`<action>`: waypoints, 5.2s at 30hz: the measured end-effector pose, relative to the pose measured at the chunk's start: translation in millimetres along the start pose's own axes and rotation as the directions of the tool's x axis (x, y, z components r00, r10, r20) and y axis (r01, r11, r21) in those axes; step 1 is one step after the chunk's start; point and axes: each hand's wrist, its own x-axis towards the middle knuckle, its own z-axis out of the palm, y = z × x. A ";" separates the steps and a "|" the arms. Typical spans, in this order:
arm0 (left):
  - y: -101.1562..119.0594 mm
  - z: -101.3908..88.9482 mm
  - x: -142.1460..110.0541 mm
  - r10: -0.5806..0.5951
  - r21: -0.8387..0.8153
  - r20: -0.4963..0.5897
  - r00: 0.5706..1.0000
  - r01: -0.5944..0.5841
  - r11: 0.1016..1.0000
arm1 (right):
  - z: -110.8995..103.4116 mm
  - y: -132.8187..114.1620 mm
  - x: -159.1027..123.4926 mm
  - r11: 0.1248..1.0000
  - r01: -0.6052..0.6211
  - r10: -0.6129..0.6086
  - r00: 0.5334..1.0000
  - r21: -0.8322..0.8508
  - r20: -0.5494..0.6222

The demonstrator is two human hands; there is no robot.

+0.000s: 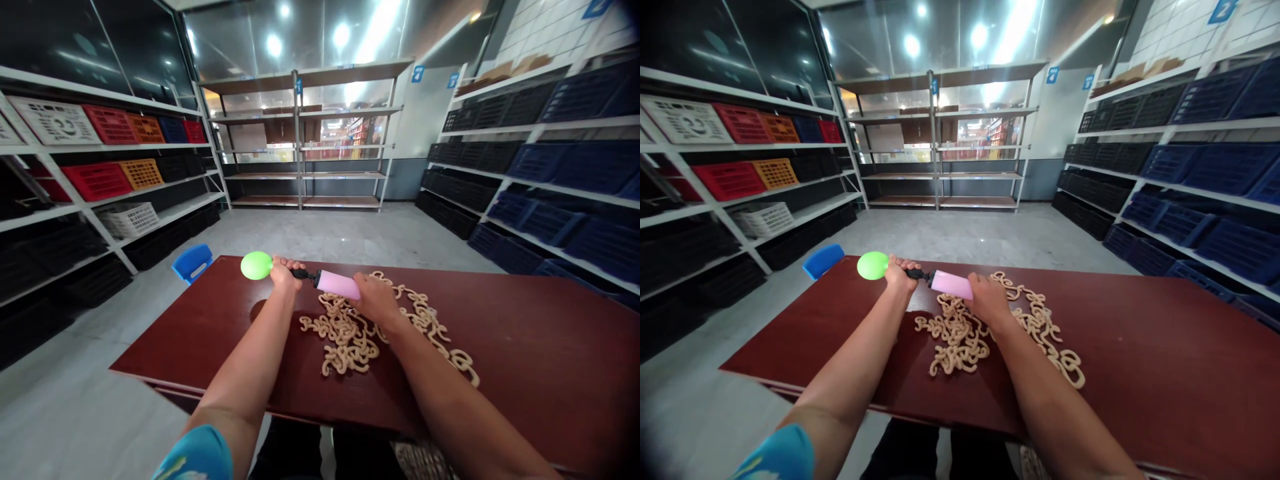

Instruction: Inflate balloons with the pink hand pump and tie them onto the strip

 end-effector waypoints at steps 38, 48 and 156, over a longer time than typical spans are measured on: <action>41.3 -13.7 15.9 0.077 -0.006 -0.050 0.996 -0.078 0.997 | 0.0 17.8 4.5 0.998 -0.039 0.034 0.994 0.048 0.100; 35.7 -19.0 17.4 0.085 -0.036 -0.012 0.996 -0.085 0.996 | 8.0 22.2 2.6 0.999 -0.049 0.050 0.998 -0.024 0.040; 28.7 -17.1 12.9 0.069 -0.069 -0.027 0.997 -0.070 0.995 | 12.1 38.1 1.8 0.995 -0.091 0.089 0.994 -0.038 -0.067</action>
